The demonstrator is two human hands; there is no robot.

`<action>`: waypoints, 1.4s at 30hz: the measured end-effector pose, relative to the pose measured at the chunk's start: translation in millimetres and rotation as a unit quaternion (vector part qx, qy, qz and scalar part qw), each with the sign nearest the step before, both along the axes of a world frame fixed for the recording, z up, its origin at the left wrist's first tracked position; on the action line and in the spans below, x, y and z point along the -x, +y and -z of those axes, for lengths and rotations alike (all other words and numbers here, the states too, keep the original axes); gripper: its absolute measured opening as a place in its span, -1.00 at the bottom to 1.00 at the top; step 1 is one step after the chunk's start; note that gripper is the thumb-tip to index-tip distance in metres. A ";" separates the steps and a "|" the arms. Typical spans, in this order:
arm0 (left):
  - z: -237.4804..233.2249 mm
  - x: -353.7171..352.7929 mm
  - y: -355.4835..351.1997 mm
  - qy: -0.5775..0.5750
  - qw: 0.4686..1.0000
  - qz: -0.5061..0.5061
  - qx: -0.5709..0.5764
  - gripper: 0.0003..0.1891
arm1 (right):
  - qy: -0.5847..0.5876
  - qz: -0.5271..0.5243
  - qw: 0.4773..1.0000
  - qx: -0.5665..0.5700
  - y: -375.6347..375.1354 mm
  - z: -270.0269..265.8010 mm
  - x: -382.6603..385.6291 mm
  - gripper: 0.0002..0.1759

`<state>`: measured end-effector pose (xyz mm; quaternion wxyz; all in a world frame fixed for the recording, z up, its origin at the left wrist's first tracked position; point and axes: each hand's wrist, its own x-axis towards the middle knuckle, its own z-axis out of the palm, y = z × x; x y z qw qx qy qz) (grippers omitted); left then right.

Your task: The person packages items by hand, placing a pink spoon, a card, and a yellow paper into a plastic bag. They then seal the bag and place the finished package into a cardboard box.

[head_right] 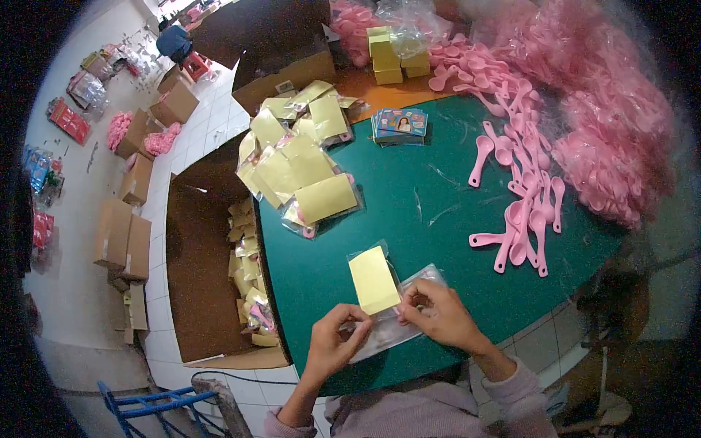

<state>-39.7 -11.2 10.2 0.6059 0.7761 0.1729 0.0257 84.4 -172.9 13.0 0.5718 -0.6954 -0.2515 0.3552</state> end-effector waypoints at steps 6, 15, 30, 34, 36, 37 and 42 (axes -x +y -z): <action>1.3 -2.5 -5.6 0.044 0.998 -0.039 0.007 -0.84 | 0.043 0.075 0.996 0.014 8.2 -2.0 5.9 -0.86; 3.6 -1.5 -7.1 0.010 0.990 -0.085 0.115 -0.79 | 0.020 0.081 0.996 0.013 12.5 -11.0 12.3 -0.79; 6.1 -79.3 126.3 -0.085 0.900 -0.203 -0.377 -0.20 | -0.361 -0.089 0.928 0.020 99.0 -1.8 -90.0 -0.24; 26.3 -89.5 138.4 0.048 0.916 -0.162 -0.364 -0.06 | -0.418 -0.025 0.907 0.040 141.3 31.7 -104.3 -0.08; 29.0 -93.7 133.4 0.057 0.918 -0.112 -0.375 -0.04 | -0.391 -0.005 0.920 -0.013 155.2 33.6 -103.7 -0.11; 34.8 -98.6 133.0 0.023 0.919 -0.115 -0.377 -0.06 | -0.365 -0.004 0.931 0.002 160.0 32.6 -105.1 -0.15; 47.3 -154.9 139.0 -0.075 0.921 -0.137 -0.357 -0.07 | -0.358 0.073 0.931 -0.013 177.7 33.2 -132.4 -0.28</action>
